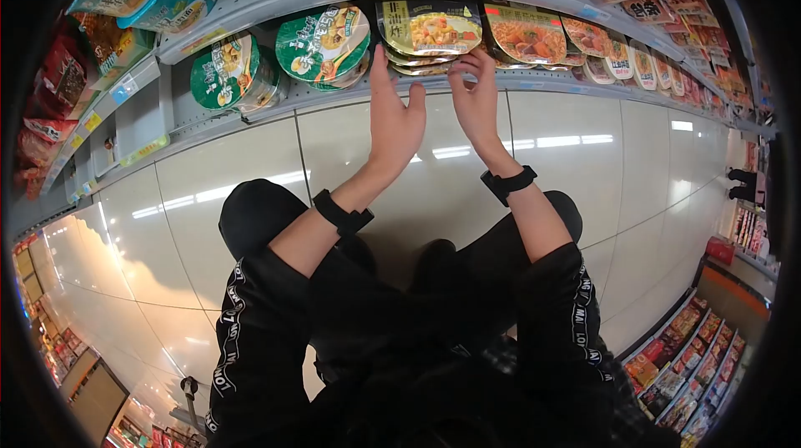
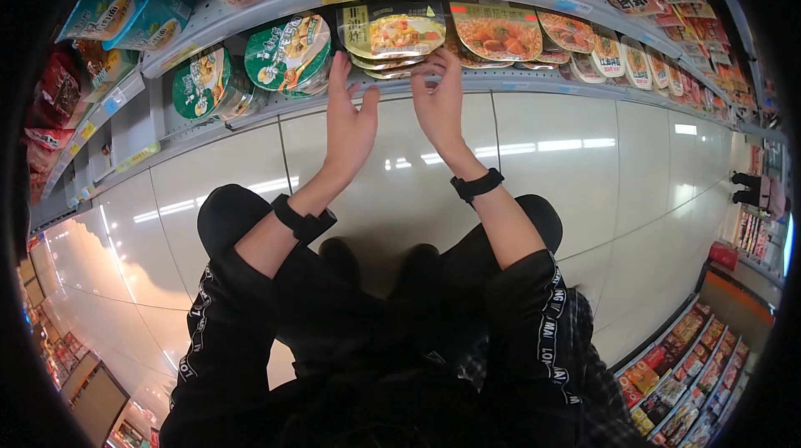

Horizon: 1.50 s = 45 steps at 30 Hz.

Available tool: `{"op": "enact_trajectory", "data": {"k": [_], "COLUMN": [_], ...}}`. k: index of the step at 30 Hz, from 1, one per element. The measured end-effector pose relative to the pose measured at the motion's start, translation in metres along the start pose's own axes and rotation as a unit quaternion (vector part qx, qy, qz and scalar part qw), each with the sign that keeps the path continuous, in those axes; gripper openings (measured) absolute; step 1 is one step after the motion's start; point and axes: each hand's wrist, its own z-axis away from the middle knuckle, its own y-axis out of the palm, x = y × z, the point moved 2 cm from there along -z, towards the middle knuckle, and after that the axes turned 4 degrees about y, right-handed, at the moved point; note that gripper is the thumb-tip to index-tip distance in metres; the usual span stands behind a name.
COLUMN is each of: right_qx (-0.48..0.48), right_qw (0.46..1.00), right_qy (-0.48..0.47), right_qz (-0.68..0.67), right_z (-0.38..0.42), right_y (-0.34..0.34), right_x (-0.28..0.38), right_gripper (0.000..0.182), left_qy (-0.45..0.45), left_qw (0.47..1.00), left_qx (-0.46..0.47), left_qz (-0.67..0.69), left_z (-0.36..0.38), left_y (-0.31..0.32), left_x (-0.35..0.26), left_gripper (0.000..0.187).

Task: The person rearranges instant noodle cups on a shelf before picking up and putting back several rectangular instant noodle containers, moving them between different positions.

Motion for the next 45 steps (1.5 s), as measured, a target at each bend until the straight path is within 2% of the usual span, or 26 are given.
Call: {"op": "enact_trajectory", "data": {"k": [1, 3, 6, 9, 14, 16, 18, 22, 25, 27, 31, 33, 35, 37, 40, 41, 45], "right_qx": [0.001, 0.002, 0.015, 0.029, 0.042, 0.045, 0.057, 0.052, -0.006, 0.088, 0.067, 0.052, 0.018, -0.007, 0.032, 0.034, 0.02], "right_qw": [1.0, 0.999, 0.999, 0.998, 0.996, 0.996, 0.998, 0.997, 0.998, 0.991, 0.991, 0.99, 0.997, 0.997, 0.996, 0.996, 0.998], "right_qy": [0.0, -0.041, -0.036, -0.023, -0.016, -0.011, 0.015, 0.002, -0.049, 0.032, 0.003, -0.024, -0.046, -0.074, -0.063, -0.043, -0.058], "right_qz": [0.001, -0.01, 0.016, -0.056, -0.074, -0.077, -0.015, -0.065, -0.049, -0.091, -0.115, -0.128, -0.06, -0.037, -0.055, -0.067, -0.034], "right_z": [0.001, 0.0, -0.004, -0.012, -0.015, -0.014, -0.005, 0.008, -0.004, -0.01, -0.007, -0.008, -0.005, -0.004, 0.001, 0.003, 0.015], "right_y": [0.002, 0.005, 0.004, 0.007, 0.005, 0.002, -0.003, -0.017, -0.022, -0.021, -0.007, -0.007, -0.008, -0.004, -0.007, -0.008, -0.014], "right_x": [0.002, 0.014, 0.014, 0.01, 0.008, 0.01, 0.015, 0.027, 0.014, 0.022, 0.012, 0.012, 0.011, 0.008, 0.02, 0.022, 0.039], "right_gripper": [0.05, 0.061, 0.069, 0.071, 0.074, 0.074, 0.074, 0.078, 0.078, 0.077, 0.076, 0.076, 0.072, 0.067, 0.06, 0.056, 0.05], "left_qy": [0.005, 0.009, -0.006, -0.043, -0.066, -0.059, -0.049, -0.04, -0.049, -0.056, -0.08, -0.043, -0.015, -0.006, -0.002, -0.004, 0.054], "left_qw": [1.0, 1.0, 0.999, 0.997, 0.994, 0.991, 0.991, 0.991, 0.988, 0.992, 0.988, 0.989, 0.991, 0.998, 0.999, 0.999, 0.998], "left_qx": [0.011, 0.017, 0.025, 0.037, 0.058, 0.036, 0.03, 0.028, 0.014, 0.029, 0.03, 0.036, 0.031, 0.02, -0.021, -0.03, -0.014], "left_qz": [-0.001, 0.013, 0.032, 0.055, 0.065, 0.112, 0.122, 0.122, 0.145, 0.108, 0.128, 0.137, 0.13, 0.066, 0.042, 0.033, -0.011], "left_z": [-0.004, -0.01, -0.016, -0.02, -0.017, -0.016, -0.017, -0.023, -0.025, -0.028, -0.029, -0.029, -0.024, -0.015, -0.006, -0.005, -0.003], "left_y": [0.001, 0.006, 0.009, 0.009, 0.007, 0.009, 0.008, 0.006, 0.012, 0.011, 0.011, 0.008, 0.007, 0.004, 0.005, 0.001, 0.0], "left_x": [0.0, 0.001, 0.001, 0.001, 0.006, 0.009, 0.013, 0.019, 0.018, 0.007, 0.012, 0.019, 0.017, 0.01, 0.008, 0.006, -0.016], "left_gripper": [0.072, 0.074, 0.078, 0.079, 0.079, 0.078, 0.07, 0.065, 0.062, 0.067, 0.068, 0.059, 0.053, 0.054, 0.064, 0.064, 0.06]}}
